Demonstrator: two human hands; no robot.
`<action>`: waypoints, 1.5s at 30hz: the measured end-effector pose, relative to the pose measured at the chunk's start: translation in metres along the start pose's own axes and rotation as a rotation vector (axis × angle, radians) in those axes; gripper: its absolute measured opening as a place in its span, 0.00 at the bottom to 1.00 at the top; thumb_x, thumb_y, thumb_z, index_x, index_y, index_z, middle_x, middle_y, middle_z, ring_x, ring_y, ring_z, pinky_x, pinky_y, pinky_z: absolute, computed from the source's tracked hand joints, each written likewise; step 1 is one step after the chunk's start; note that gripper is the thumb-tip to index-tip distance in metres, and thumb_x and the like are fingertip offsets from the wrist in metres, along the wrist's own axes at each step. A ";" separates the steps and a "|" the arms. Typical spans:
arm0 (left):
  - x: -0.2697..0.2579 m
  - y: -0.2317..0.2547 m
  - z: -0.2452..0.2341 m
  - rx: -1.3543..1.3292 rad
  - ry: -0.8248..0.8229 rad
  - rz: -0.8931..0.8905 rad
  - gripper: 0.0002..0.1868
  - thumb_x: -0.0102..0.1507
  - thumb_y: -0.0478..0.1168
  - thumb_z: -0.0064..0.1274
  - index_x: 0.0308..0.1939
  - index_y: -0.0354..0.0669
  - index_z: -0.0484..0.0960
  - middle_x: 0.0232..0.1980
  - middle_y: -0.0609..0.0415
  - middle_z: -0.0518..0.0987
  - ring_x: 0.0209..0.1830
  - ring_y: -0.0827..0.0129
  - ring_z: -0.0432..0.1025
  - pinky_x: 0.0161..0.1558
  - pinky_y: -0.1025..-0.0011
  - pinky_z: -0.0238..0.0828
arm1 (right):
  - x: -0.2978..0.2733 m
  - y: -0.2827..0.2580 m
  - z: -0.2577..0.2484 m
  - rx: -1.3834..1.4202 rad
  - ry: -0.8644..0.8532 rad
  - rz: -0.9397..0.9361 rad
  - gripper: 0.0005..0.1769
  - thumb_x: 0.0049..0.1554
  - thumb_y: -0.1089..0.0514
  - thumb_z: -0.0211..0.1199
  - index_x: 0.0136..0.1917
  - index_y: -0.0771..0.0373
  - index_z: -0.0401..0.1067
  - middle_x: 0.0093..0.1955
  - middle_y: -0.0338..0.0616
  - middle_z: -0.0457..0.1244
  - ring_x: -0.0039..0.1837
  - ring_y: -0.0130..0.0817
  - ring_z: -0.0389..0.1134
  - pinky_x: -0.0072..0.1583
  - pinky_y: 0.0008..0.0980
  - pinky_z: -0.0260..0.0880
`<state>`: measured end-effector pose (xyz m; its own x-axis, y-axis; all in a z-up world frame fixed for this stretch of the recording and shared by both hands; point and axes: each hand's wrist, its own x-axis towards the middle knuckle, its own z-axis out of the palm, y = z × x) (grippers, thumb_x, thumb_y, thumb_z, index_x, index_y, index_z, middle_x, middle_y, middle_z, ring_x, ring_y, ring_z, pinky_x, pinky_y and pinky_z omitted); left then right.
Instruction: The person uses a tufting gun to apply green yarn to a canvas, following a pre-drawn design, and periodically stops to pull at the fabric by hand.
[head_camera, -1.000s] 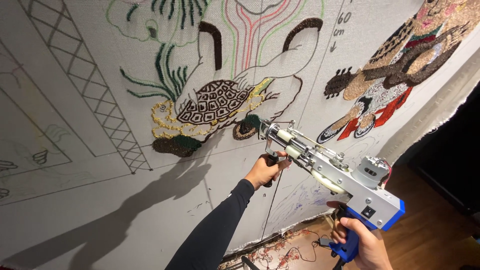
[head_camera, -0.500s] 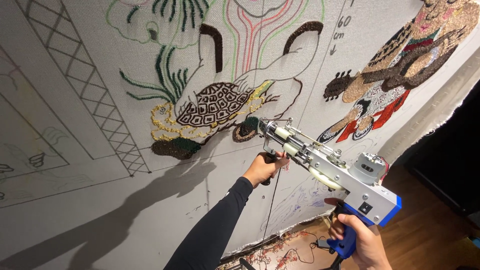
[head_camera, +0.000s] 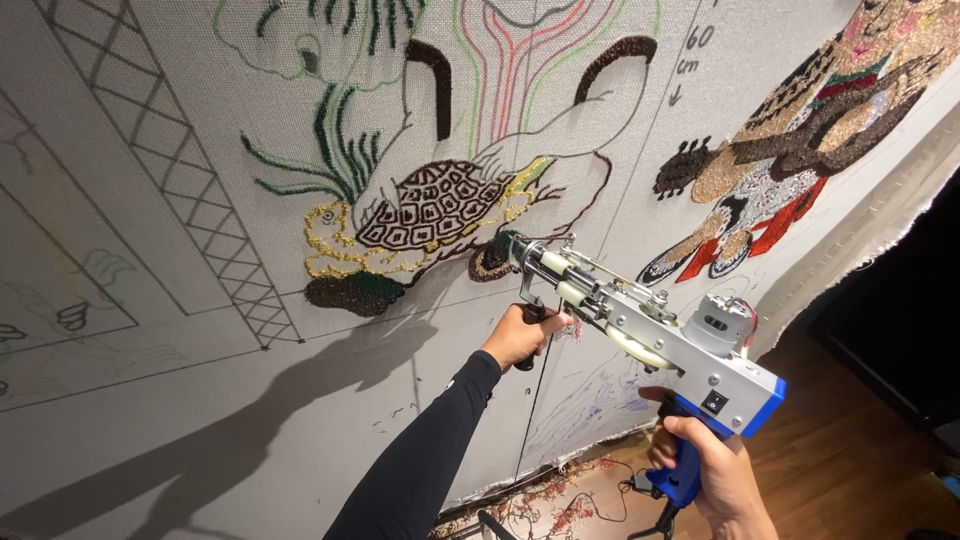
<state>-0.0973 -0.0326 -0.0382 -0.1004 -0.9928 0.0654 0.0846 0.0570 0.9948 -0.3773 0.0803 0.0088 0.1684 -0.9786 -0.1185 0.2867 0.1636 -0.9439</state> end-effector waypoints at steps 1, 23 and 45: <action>0.002 -0.002 -0.001 -0.001 0.000 0.000 0.18 0.60 0.50 0.64 0.40 0.36 0.87 0.18 0.61 0.71 0.15 0.79 0.63 0.21 0.76 0.60 | 0.001 0.000 0.001 -0.001 0.000 0.001 0.27 0.51 0.62 0.58 0.61 0.78 0.73 0.26 0.43 0.54 0.28 0.33 0.55 0.35 0.36 0.59; 0.020 -0.023 -0.018 0.010 0.039 -0.029 0.23 0.60 0.55 0.65 0.44 0.37 0.87 0.20 0.62 0.73 0.16 0.80 0.64 0.22 0.77 0.61 | 0.021 0.004 0.007 -0.021 -0.022 -0.009 0.22 0.53 0.62 0.56 0.58 0.78 0.72 0.27 0.43 0.55 0.29 0.33 0.55 0.35 0.37 0.60; 0.026 -0.007 -0.028 -0.030 0.179 0.015 0.24 0.61 0.48 0.63 0.56 0.35 0.82 0.20 0.62 0.71 0.14 0.81 0.60 0.19 0.76 0.55 | 0.025 0.003 0.046 -0.150 -0.033 -0.129 0.20 0.53 0.66 0.59 0.59 0.75 0.71 0.31 0.42 0.59 0.31 0.32 0.60 0.35 0.33 0.63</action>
<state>-0.0728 -0.0619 -0.0454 0.0787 -0.9949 0.0622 0.1149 0.0711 0.9908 -0.3283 0.0618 0.0171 0.1708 -0.9852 0.0145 0.1644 0.0140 -0.9863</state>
